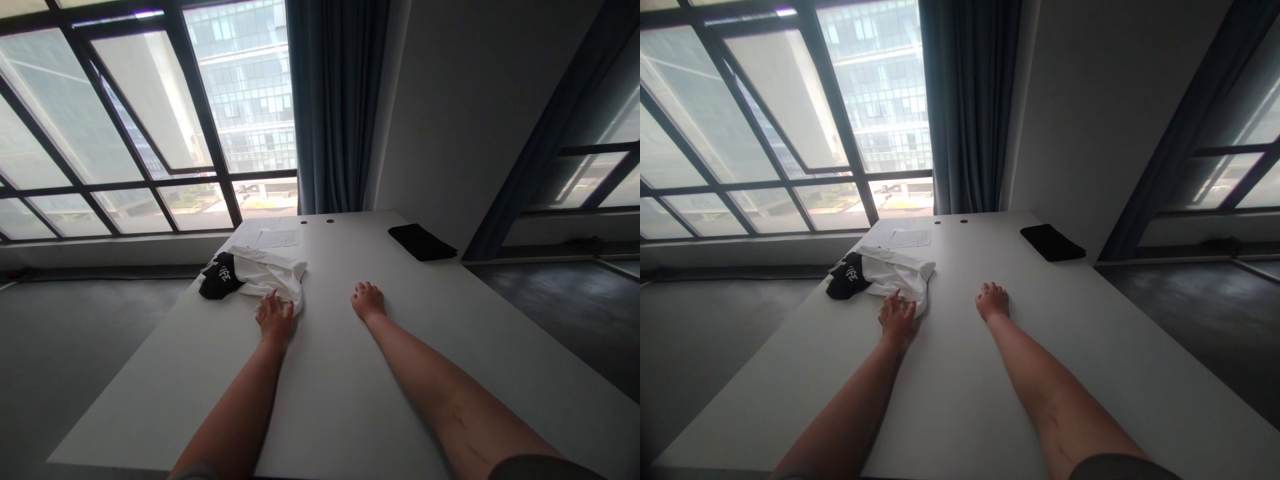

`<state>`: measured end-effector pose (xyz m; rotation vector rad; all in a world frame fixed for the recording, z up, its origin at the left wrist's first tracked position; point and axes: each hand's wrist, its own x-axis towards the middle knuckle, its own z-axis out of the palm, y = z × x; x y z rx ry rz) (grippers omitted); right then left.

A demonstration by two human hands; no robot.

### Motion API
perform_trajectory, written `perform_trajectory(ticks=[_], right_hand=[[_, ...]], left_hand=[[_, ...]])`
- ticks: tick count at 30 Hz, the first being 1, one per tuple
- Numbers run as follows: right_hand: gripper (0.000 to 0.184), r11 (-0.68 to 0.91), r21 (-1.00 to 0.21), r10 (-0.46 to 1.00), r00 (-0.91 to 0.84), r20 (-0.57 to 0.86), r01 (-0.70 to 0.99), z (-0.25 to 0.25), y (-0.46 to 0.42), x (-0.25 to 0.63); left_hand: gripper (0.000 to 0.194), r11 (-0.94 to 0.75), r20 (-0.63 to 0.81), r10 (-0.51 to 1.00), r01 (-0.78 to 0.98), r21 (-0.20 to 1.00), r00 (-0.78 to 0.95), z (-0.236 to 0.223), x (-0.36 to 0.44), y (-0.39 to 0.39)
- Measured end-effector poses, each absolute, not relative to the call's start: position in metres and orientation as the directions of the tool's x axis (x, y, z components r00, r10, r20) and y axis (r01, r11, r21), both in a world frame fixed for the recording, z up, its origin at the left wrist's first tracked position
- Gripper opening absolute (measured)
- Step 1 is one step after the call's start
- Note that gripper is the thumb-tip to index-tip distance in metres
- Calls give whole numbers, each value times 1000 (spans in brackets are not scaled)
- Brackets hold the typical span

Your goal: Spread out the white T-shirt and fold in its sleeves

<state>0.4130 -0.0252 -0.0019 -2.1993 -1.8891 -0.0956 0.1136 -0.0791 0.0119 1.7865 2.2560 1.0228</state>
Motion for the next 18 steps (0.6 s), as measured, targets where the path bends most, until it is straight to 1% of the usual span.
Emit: perform_trajectory(ticks=[2,7,10,12,15,18], right_hand=[[38,-132,-145,966,160,202,981,-3,-25,413],[39,-115,-144,971,142,192,983,-2,-28,414],[38,-108,-138,972,133,191,985,-1,-30,413],[37,-103,-136,973,128,194,985,-1,-31,413],[37,-90,-134,974,115,193,987,-2,-32,413],[37,-74,-137,977,99,188,988,-4,-35,414]], left_hand=[[70,81,328,904,863,499,-274,10,115,-79],[58,21,236,963,908,419,-131,8,120,-80],[58,-11,220,972,918,397,-84,9,121,-82],[62,-25,222,973,928,371,-63,9,122,-83],[70,-29,256,965,953,301,-52,8,125,-84],[65,-32,304,951,969,246,-46,7,129,-85]])
